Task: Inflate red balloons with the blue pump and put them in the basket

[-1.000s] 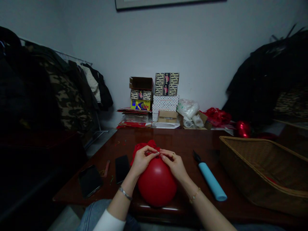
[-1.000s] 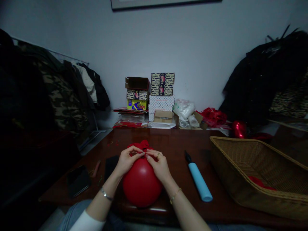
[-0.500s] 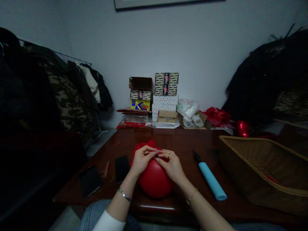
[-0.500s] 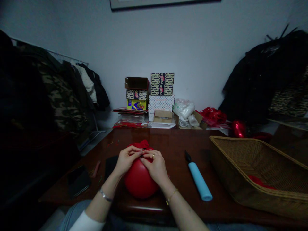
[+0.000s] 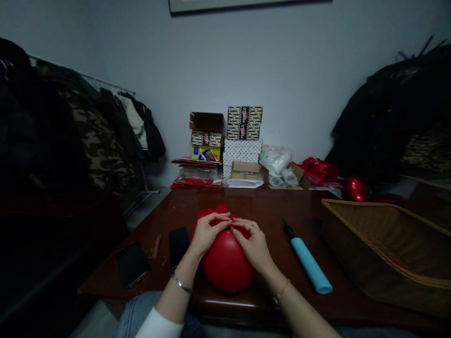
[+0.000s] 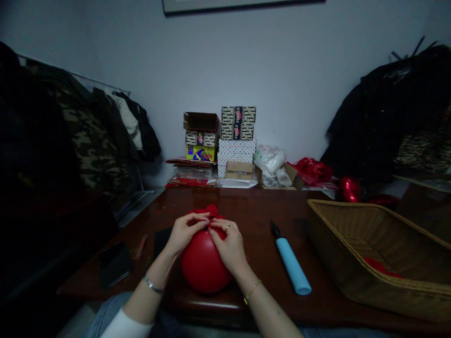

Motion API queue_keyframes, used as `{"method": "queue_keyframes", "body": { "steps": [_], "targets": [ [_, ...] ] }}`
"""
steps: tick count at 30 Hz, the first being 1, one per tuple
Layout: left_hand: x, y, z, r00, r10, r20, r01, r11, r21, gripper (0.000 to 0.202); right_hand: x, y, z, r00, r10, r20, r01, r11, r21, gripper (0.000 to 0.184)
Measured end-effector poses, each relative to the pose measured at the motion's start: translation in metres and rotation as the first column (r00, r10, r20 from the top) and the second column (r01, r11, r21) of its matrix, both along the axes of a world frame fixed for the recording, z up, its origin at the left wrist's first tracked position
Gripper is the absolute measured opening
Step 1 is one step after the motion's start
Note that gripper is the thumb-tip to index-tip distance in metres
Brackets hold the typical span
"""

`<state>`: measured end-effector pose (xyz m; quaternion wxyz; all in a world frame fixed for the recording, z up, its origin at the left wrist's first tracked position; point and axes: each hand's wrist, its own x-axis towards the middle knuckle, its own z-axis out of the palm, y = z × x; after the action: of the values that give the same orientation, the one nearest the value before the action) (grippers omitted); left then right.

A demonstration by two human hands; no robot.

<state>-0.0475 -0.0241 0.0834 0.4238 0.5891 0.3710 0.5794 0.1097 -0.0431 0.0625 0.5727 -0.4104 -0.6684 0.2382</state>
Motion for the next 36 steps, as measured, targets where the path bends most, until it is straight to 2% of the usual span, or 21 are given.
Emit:
{"method": "queue_keyframes", "body": {
  "steps": [6,10,12,14,17,19,21,24,27,30,36],
  "targets": [
    [-0.002,-0.003,0.007,0.998,0.014,-0.059,-0.015,1.000,-0.017,0.018,0.004,-0.002,0.002,0.999,-0.023,0.038,0.023,1.000,0.002,0.023],
    [-0.004,-0.004,0.009,0.997,0.039,-0.062,-0.038,0.999,0.019,0.022,0.010,-0.001,0.000,0.995,-0.058,0.084,0.059,0.998,-0.004,0.033],
    [-0.005,-0.003,0.008,0.997,0.062,-0.054,-0.060,0.997,0.047,0.024,0.011,-0.003,0.000,0.990,-0.033,0.136,0.035,0.999,-0.010,0.047],
    [-0.005,-0.002,0.006,0.996,0.071,-0.054,-0.068,0.996,0.066,0.025,0.011,-0.006,0.002,0.964,0.011,0.264,0.002,0.999,-0.048,0.072],
    [-0.002,-0.001,0.001,0.994,0.065,-0.087,-0.058,0.995,0.082,0.023,0.010,-0.010,0.003,0.863,0.066,0.502,0.009,0.989,-0.145,0.097],
    [0.000,0.000,-0.002,0.992,0.053,-0.117,-0.044,0.996,0.082,0.022,0.010,-0.012,0.002,0.820,0.078,0.566,0.028,0.984,-0.175,0.100],
    [0.001,-0.001,-0.005,0.990,0.023,-0.137,-0.012,0.997,0.078,0.024,0.011,-0.013,0.001,0.815,0.076,0.574,0.034,0.983,-0.179,0.098],
    [-0.001,-0.004,-0.007,0.981,-0.028,-0.191,0.041,0.997,0.067,0.041,0.014,-0.012,-0.001,0.809,0.069,0.584,0.046,0.983,-0.180,0.096],
    [-0.004,-0.008,-0.008,0.941,-0.009,-0.339,0.033,0.997,0.064,0.055,0.017,-0.012,-0.002,0.800,0.073,0.596,0.045,0.982,-0.181,0.097],
    [-0.006,-0.011,-0.008,0.901,0.010,-0.434,0.030,0.996,0.085,0.042,0.019,-0.012,-0.004,0.789,0.093,0.607,0.038,0.979,-0.199,0.101],
    [0.001,-0.014,-0.007,0.897,0.048,-0.440,0.026,0.986,0.162,0.023,0.024,-0.012,-0.006,0.781,0.137,0.609,0.024,0.968,-0.248,0.108]
  ]
}}
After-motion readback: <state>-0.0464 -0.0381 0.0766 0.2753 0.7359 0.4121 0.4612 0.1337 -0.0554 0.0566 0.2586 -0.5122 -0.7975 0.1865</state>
